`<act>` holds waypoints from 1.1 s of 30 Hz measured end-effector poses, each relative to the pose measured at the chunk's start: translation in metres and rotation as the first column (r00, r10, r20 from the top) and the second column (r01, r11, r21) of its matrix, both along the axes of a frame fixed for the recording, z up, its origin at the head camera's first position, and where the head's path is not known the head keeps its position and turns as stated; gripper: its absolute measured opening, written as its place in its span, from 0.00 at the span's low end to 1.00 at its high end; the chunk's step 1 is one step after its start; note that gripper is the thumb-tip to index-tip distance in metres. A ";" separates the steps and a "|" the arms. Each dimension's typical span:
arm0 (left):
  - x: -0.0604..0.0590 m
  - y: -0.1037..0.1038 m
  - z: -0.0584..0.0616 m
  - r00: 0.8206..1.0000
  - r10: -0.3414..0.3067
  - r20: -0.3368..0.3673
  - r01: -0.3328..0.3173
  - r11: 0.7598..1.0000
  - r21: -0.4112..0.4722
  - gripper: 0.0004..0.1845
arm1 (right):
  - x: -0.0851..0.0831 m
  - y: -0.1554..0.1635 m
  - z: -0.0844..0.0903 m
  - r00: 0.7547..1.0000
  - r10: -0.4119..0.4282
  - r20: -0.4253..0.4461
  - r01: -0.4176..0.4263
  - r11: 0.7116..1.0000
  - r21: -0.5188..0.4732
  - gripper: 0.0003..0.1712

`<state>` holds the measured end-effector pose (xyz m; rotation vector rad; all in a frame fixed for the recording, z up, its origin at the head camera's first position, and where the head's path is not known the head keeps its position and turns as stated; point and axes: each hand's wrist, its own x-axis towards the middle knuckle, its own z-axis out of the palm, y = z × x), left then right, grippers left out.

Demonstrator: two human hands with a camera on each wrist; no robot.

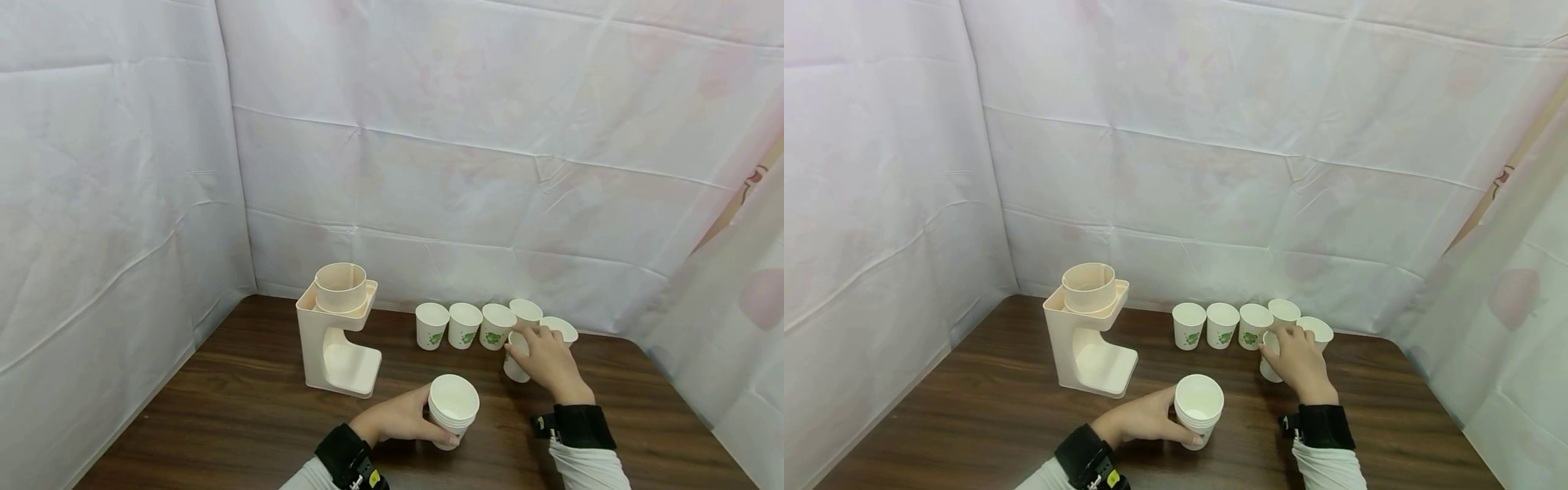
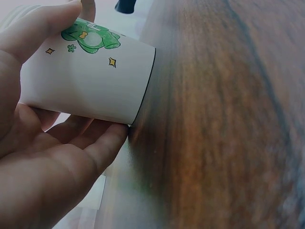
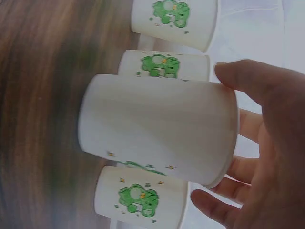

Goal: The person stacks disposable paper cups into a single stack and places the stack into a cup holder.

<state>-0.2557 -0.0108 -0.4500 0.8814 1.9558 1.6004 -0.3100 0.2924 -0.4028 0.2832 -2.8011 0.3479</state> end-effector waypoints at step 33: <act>0.000 -0.002 0.000 1.000 0.011 0.003 -0.011 1.000 -0.022 0.40 | 0.010 -0.004 0.021 0.986 0.164 0.003 -0.164 0.984 -0.065 0.22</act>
